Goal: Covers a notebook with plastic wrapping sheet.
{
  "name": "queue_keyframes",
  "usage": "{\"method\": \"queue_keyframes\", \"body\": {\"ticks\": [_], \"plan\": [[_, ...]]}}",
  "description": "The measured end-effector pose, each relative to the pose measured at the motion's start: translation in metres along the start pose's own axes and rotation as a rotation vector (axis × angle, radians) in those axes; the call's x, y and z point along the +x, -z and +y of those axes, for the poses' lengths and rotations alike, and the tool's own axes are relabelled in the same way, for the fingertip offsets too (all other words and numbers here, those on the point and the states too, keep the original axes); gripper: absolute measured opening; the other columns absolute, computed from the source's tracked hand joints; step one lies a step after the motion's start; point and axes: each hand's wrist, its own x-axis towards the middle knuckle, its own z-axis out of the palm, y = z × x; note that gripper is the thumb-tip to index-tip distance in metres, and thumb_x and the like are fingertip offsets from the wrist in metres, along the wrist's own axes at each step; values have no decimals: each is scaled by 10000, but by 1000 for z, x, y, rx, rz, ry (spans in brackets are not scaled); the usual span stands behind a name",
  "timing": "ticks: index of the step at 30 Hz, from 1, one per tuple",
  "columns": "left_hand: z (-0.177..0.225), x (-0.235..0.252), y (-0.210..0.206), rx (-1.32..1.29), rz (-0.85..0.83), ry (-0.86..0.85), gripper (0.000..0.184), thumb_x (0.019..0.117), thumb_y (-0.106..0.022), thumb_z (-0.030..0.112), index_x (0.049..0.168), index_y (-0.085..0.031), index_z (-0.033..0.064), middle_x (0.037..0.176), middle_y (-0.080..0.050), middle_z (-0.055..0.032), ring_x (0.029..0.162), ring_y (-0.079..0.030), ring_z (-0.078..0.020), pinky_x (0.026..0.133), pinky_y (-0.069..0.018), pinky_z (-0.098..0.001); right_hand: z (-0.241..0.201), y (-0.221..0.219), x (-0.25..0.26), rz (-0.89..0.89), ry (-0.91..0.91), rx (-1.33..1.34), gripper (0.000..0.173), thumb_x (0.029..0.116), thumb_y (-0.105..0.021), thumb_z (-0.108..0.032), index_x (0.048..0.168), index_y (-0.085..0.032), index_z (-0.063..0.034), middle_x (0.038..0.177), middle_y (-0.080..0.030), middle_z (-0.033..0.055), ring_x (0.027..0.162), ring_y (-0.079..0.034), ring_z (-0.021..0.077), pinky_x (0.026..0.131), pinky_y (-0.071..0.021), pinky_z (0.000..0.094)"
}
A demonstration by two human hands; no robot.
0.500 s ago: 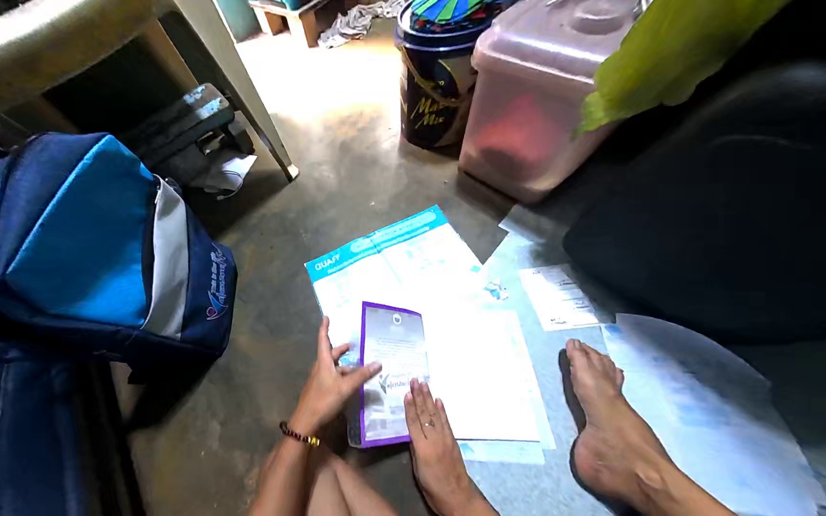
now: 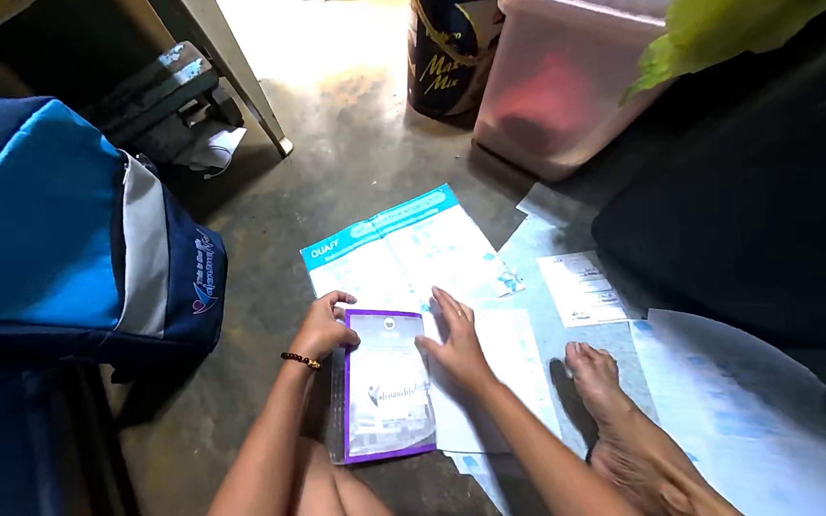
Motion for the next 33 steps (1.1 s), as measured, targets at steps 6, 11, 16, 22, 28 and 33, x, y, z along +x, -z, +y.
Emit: {"method": "queue_keyframes", "body": {"ticks": [6, 11, 16, 22, 28, 33], "plan": [[11, 12, 3, 122, -48, 3, 643, 675, -808, -179, 1250, -563, -31, 1010, -629, -163, 797, -639, -198, 709, -576, -347, -1, 15, 76, -472, -181, 28, 638, 785, -786, 37, 1385, -570, 50, 1150, -657, 174, 1083, -556, 270, 961, -454, 401], [16, 16, 4, 186, -72, 11, 408, 757, -837, -70, 1128, -671, -30, 875, -694, -99, 704, -647, -117, 702, -567, -289, -4, 17, 82, -532, -216, -1, 281, 794, -801, 27, 1055, -697, 39, 1002, -626, 129, 935, -542, 194, 847, -459, 357], [16, 13, 1, 229, -72, -52, 390, 779, -818, -60, 1150, -718, 5, 1019, -715, -124, 788, -670, -113, 755, -569, -281, 0, 17, 74, -507, -187, 11, 304, 829, -784, 3, 1127, -725, 16, 1063, -641, 157, 969, -557, 205, 870, -467, 355], [6, 13, 3, 301, -83, -177, 260, 836, -779, -26, 1090, -761, 26, 1027, -744, -93, 885, -683, -80, 846, -553, -273, 18, 8, 59, -372, -29, 57, 167, 835, -770, -27, 1000, -794, -18, 1018, -649, 183, 1010, -563, 261, 934, -436, 435], [-7, 15, 5, 310, -74, -265, 192, 837, -777, -7, 1026, -773, 29, 962, -751, -62, 842, -669, -39, 816, -541, -242, 30, 4, 55, -320, 29, 116, 142, 816, -779, -26, 957, -797, -30, 972, -693, 116, 1009, -562, 216, 939, -418, 416], [-10, 16, 7, 245, -91, -305, 231, 824, -766, -33, 1049, -748, 16, 950, -738, -48, 805, -659, -22, 773, -544, -211, 24, 10, 59, -382, -30, 142, 234, 812, -783, -38, 1046, -774, -27, 988, -651, 90, 964, -548, 159, 883, -439, 353]]}}
